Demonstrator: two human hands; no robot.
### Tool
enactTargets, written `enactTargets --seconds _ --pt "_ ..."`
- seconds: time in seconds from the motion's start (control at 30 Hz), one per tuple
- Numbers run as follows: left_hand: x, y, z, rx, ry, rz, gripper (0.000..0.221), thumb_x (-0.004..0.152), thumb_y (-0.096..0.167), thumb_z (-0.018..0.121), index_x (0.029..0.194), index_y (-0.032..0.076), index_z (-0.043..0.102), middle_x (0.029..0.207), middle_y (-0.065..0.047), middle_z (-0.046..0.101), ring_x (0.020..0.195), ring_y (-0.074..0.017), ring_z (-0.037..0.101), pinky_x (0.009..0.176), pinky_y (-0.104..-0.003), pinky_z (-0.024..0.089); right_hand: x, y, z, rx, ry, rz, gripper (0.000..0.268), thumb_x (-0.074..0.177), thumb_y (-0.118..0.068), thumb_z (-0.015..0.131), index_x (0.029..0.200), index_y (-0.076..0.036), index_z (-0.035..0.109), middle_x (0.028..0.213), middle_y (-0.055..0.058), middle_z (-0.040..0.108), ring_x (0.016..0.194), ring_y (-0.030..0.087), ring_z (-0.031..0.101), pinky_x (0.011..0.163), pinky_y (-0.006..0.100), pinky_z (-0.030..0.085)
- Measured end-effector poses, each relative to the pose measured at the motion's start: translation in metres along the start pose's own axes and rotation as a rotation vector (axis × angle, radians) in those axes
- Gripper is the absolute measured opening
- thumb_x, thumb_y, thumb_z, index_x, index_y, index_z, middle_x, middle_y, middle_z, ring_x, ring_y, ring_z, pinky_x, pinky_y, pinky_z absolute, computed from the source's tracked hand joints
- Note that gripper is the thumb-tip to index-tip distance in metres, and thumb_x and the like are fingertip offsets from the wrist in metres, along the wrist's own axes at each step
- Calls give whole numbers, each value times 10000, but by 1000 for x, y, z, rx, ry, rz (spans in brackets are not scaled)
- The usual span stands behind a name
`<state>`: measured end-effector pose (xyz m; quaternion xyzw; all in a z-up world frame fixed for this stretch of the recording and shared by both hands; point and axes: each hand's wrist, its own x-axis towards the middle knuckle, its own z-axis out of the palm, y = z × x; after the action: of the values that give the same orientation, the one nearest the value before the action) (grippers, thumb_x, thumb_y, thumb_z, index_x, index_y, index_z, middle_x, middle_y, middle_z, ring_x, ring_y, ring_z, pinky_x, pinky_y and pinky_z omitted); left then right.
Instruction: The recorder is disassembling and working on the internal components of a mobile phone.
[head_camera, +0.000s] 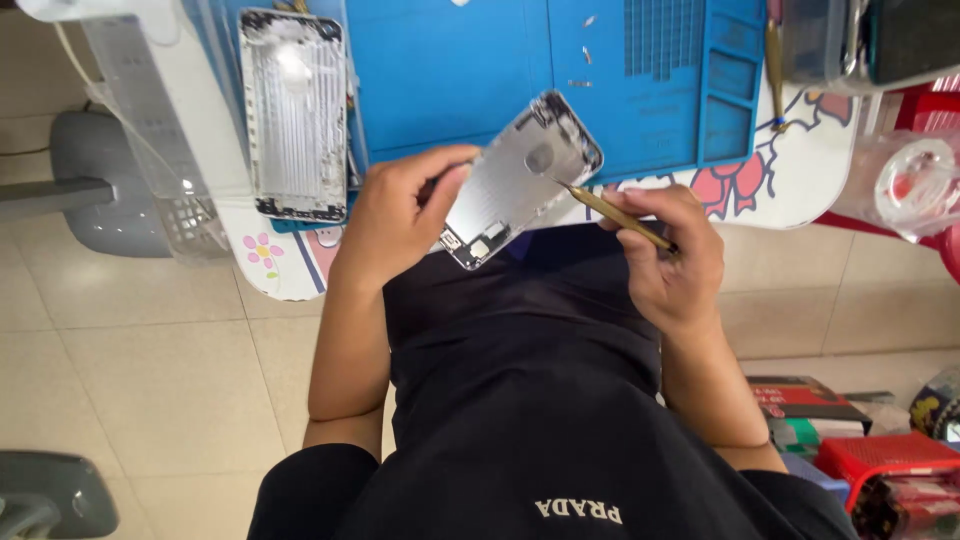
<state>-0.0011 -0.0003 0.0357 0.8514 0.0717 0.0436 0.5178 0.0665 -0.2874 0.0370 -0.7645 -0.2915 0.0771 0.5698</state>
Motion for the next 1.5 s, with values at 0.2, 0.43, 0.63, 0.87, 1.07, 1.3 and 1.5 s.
enactTargets --seconds 0.2,0.43,0.63,0.87,1.07,1.3,1.5 --pt "5 18 0 60 -3 8 219 987 147 654 1153 46 755 897 -131 723 765 -257 701 698 -358 537 -32 9 -1 130 48 126 239 1031 27 578 1268 19 549 1204 159 665 1006 206 711 919 293 568" --pt "-7 24 9 137 142 -2 234 1005 170 642 1195 65 731 1015 -98 701 862 -271 698 781 -368 538 -50 20 10 122 -5 84 151 1024 6 578 1130 11 685 949 111 712 853 178 714 812 269 580" --pt "-24 29 9 244 47 -3 751 743 304 880 1386 68 571 1268 -115 573 1114 -307 604 930 -417 507 -57 23 9 220 6 56 187 1071 -139 577 1132 12 667 927 107 715 839 160 698 786 271 576" --pt "-33 22 12 328 -10 51 997 590 258 948 1461 69 502 1323 -99 506 1226 -309 519 1024 -427 482 -61 34 -2 161 75 63 219 1091 -177 568 1125 22 654 942 122 728 849 168 716 780 279 586" --pt "-29 23 9 385 -26 120 955 621 234 946 1452 47 513 1288 -109 505 1193 -310 515 1015 -435 477 -57 37 -4 169 92 69 236 1103 -193 559 1123 24 651 925 116 730 854 173 728 792 287 597" --pt "-25 18 7 382 -45 90 941 646 231 924 1460 47 492 1288 -125 498 1218 -319 485 1020 -451 432 -55 45 3 226 110 89 255 1114 -207 555 1120 36 634 995 135 687 866 184 705 799 307 588" --pt "-27 6 8 368 -32 82 940 710 256 898 1513 75 443 1386 -126 481 1301 -327 472 1033 -474 411 -43 52 4 266 79 107 283 1135 -235 533 1144 38 605 1056 143 669 866 190 691 810 324 586"
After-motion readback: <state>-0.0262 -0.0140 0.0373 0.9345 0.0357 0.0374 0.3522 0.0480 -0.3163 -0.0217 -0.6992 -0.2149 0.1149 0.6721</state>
